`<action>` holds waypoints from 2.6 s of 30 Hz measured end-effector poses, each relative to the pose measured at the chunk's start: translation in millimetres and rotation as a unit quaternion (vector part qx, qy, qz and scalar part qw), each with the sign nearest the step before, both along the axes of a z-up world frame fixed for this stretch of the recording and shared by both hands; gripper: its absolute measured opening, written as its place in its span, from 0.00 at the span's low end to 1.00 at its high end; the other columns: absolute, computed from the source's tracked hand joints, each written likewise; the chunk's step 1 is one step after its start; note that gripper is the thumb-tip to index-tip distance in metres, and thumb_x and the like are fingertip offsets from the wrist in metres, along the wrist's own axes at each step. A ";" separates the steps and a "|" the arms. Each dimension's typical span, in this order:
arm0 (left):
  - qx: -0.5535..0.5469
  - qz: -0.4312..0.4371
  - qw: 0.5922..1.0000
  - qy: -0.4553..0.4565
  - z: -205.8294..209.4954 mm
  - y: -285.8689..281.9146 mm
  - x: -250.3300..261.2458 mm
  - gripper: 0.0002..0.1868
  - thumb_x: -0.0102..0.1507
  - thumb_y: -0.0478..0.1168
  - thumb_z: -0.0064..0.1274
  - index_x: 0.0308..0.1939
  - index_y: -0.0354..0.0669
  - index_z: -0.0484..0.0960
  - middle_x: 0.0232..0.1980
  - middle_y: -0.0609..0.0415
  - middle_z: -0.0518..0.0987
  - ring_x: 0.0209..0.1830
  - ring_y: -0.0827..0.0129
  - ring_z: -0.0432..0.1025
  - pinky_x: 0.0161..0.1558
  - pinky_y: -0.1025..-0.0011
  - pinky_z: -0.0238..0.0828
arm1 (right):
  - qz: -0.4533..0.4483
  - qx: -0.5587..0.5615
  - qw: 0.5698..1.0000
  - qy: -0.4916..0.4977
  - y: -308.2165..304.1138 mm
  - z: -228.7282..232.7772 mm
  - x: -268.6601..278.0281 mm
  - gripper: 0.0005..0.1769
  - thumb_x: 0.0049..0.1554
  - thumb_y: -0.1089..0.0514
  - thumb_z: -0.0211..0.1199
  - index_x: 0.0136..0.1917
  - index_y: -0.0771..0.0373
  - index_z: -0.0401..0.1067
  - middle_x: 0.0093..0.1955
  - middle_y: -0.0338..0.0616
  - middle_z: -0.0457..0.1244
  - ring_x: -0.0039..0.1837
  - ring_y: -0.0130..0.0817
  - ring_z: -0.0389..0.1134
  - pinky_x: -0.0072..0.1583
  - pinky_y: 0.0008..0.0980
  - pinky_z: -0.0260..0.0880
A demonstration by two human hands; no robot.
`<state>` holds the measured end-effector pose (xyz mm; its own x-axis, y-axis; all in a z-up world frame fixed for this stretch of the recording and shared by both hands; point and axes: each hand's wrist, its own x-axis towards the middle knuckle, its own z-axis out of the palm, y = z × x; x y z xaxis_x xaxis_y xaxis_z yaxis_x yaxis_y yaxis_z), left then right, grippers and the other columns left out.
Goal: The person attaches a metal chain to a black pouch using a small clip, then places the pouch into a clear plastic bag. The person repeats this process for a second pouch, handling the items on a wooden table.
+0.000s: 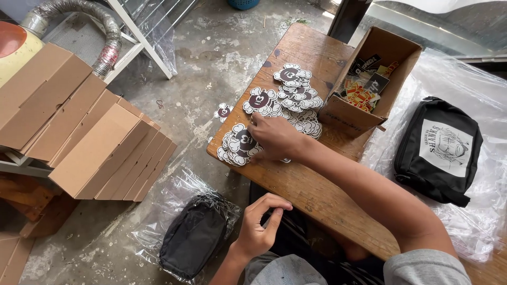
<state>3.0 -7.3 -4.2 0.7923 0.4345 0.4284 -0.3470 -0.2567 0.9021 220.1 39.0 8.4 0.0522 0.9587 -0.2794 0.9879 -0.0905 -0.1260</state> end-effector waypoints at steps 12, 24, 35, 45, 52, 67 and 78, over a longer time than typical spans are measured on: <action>-0.001 0.015 1.000 0.015 -1.1 -6.8 -2.0 0.07 0.67 0.30 0.44 0.40 0.36 0.79 0.39 0.48 0.81 0.40 0.61 0.76 0.46 0.69 0.76 | -0.024 0.009 0.999 0.026 -5.8 2.6 3.7 0.62 0.46 0.35 0.77 0.75 0.70 0.47 0.60 0.55 0.57 0.43 0.44 0.68 0.44 0.45 0.74; 0.004 0.027 0.999 0.024 -0.3 -12.1 0.7 0.07 0.66 0.30 0.44 0.40 0.36 0.79 0.39 0.49 0.80 0.40 0.62 0.76 0.46 0.69 0.76 | -0.075 0.071 0.993 0.062 -4.8 -12.5 18.9 0.33 0.50 0.37 0.74 0.48 0.67 0.65 0.54 0.49 0.57 0.37 0.33 0.59 0.36 0.35 0.71; 0.004 0.030 0.999 0.034 -2.0 -15.9 4.0 0.07 0.67 0.30 0.43 0.39 0.36 0.79 0.38 0.49 0.80 0.40 0.62 0.76 0.46 0.69 0.75 | -0.090 0.143 0.981 0.091 -13.4 -13.4 27.0 0.27 0.55 0.44 0.71 0.45 0.70 0.64 0.57 0.54 0.59 0.34 0.35 0.60 0.34 0.35 0.72; -0.066 -0.002 0.998 0.015 7.3 -33.9 48.5 0.09 0.66 0.31 0.46 0.50 0.38 0.73 0.44 0.49 0.77 0.43 0.64 0.76 0.49 0.72 0.77 | -0.248 0.350 0.849 0.307 -136.7 51.9 38.4 0.10 0.59 0.55 0.68 0.40 0.59 0.71 0.31 0.32 0.55 0.35 0.23 0.50 0.39 0.26 0.49; -0.186 -0.207 0.959 -0.052 22.0 -93.0 148.4 0.34 0.67 0.34 0.49 0.70 0.35 0.45 0.65 0.46 0.58 0.60 0.59 0.69 0.62 0.55 0.69 | -0.385 0.435 0.742 0.335 -286.6 76.3 40.4 0.02 0.55 0.64 0.68 0.41 0.63 0.79 0.29 0.36 0.51 0.32 0.21 0.48 0.37 0.21 0.55; 0.097 -0.168 0.981 0.018 35.8 -155.1 267.7 0.07 0.65 0.35 0.52 0.32 0.41 0.80 0.21 0.51 0.78 0.21 0.66 0.78 0.21 0.73 0.70 | -0.479 0.513 0.663 0.262 -414.7 26.7 99.9 0.17 0.61 0.72 0.49 0.57 0.69 0.76 0.36 0.48 0.65 0.30 0.27 0.64 0.33 0.26 0.69; 0.207 -0.139 0.964 -0.088 -4.4 -133.9 261.2 0.05 0.62 0.31 0.54 0.33 0.44 0.82 0.23 0.56 0.75 0.19 0.63 0.72 0.23 0.75 0.69 | -0.460 0.496 0.710 0.197 -385.9 38.8 66.5 0.06 0.63 0.64 0.57 0.53 0.65 0.65 0.43 0.46 0.74 0.42 0.30 0.76 0.47 0.31 0.77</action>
